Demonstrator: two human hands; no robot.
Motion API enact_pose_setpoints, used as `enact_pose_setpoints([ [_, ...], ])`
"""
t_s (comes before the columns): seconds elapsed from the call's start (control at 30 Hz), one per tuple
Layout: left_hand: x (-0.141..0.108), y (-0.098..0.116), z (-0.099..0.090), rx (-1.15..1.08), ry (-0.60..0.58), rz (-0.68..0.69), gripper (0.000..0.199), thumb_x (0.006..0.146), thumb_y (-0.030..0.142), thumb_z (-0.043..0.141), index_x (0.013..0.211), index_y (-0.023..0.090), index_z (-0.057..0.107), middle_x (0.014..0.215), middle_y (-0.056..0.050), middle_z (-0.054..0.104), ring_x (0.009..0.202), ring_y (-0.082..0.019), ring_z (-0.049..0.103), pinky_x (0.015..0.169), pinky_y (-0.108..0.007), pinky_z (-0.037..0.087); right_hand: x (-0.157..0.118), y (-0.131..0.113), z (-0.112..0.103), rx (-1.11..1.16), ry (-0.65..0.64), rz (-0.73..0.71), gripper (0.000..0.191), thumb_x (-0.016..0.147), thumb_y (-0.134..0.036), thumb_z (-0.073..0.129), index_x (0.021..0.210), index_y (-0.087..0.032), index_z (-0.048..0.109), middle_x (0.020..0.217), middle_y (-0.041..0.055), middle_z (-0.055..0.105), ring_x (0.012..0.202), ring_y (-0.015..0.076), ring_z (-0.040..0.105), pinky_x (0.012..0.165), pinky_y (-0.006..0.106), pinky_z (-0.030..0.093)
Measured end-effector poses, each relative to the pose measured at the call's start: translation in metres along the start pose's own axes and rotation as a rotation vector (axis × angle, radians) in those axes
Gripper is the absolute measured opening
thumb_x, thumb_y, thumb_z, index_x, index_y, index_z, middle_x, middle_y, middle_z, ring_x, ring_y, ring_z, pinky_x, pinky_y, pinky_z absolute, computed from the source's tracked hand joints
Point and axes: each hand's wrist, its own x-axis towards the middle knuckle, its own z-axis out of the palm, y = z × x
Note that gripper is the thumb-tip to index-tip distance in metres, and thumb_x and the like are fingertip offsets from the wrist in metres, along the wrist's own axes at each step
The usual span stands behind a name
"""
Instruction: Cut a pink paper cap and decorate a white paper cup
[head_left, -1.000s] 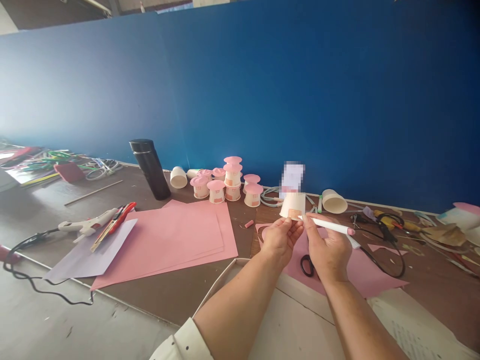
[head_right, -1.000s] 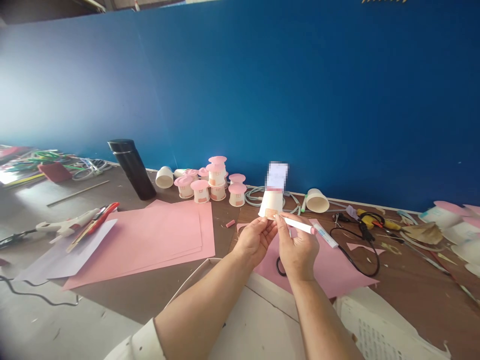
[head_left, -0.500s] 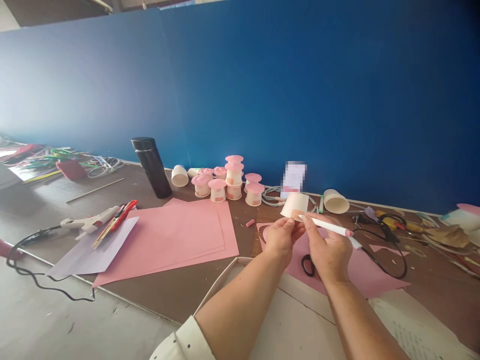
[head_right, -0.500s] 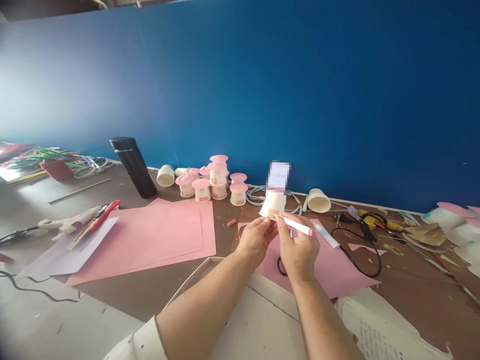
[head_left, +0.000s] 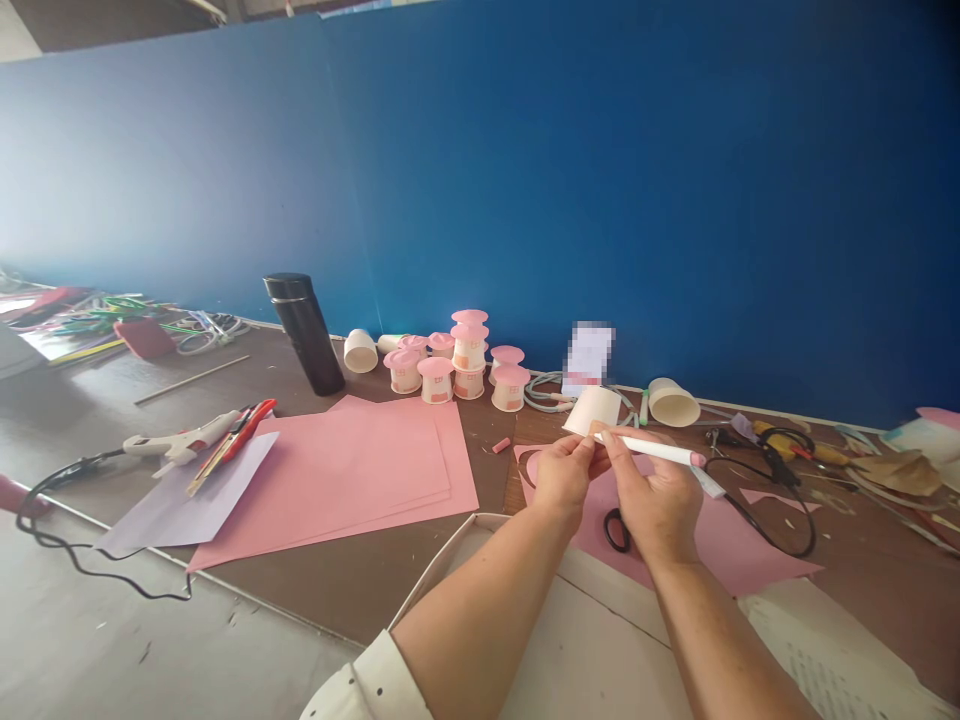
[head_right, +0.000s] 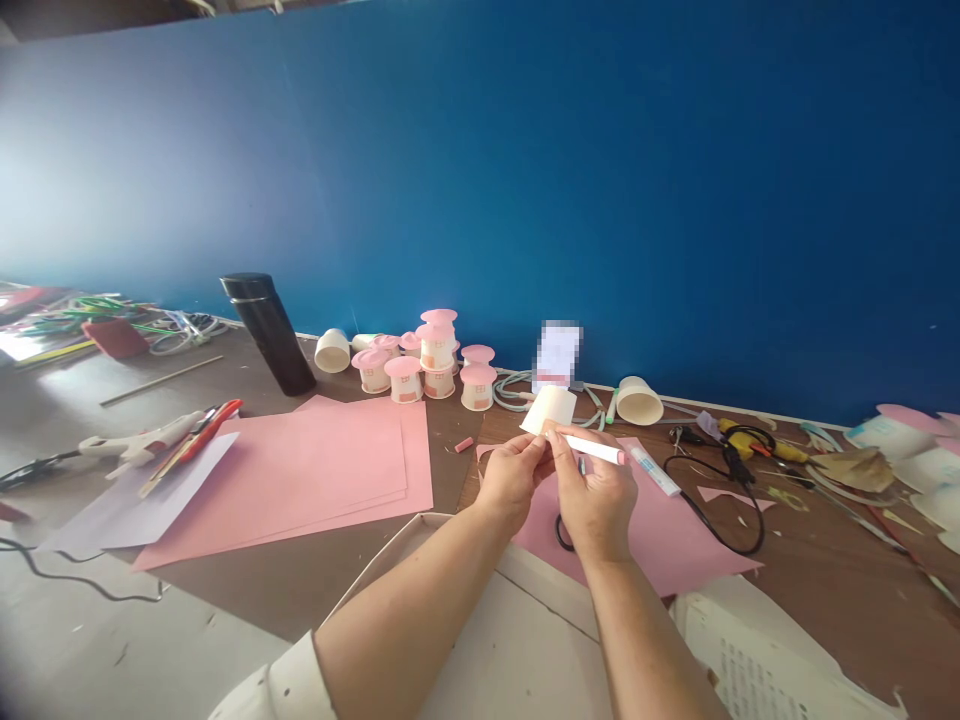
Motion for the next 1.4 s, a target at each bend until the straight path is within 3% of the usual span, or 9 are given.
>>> enact_pose_setpoints([
  [0.5,0.002,-0.003,-0.001,0.127,0.046,0.03,0.013,0.073,0.023,0.069,0.068,0.011,0.067,0.066,-0.006,0.063,0.074,-0.017,0.064,0.089,-0.038,0.047,-0.001,0.002,-0.001,-0.009,-0.037,0.067,0.027,0.082,-0.043,0.057,0.087,-0.02,0.07,0.084,0.0054,0.07,0.083,0.021,0.063,0.077,0.032,0.046],
  [0.73,-0.001,0.006,-0.001,-0.023,0.089,-0.057,0.015,0.075,0.023,0.068,0.075,0.008,0.065,0.076,-0.009,0.063,0.072,-0.014,0.061,0.089,-0.036,0.046,0.0,0.003,-0.003,-0.039,0.131,0.023,0.026,0.084,-0.041,0.056,0.085,-0.019,0.068,0.088,0.0069,0.069,0.086,0.0223,0.063,0.085,0.038,0.044],
  [1.0,0.0,0.006,-0.002,-0.014,0.033,-0.051,0.015,0.077,0.023,0.065,0.079,0.008,0.065,0.081,-0.011,0.064,0.074,-0.014,0.062,0.088,-0.034,0.045,-0.001,0.005,-0.001,-0.024,0.037,0.069,0.025,0.082,-0.042,0.058,0.084,-0.019,0.068,0.084,0.0061,0.069,0.085,0.0216,0.062,0.078,0.033,0.046],
  [1.4,0.003,0.001,-0.006,0.02,0.027,-0.019,0.019,0.074,0.027,0.067,0.08,0.008,0.065,0.081,-0.01,0.064,0.075,-0.014,0.062,0.09,-0.036,0.045,-0.001,0.005,-0.001,-0.02,0.029,0.06,0.023,0.083,-0.04,0.058,0.084,-0.019,0.068,0.084,0.0055,0.069,0.084,0.0206,0.061,0.078,0.031,0.045],
])
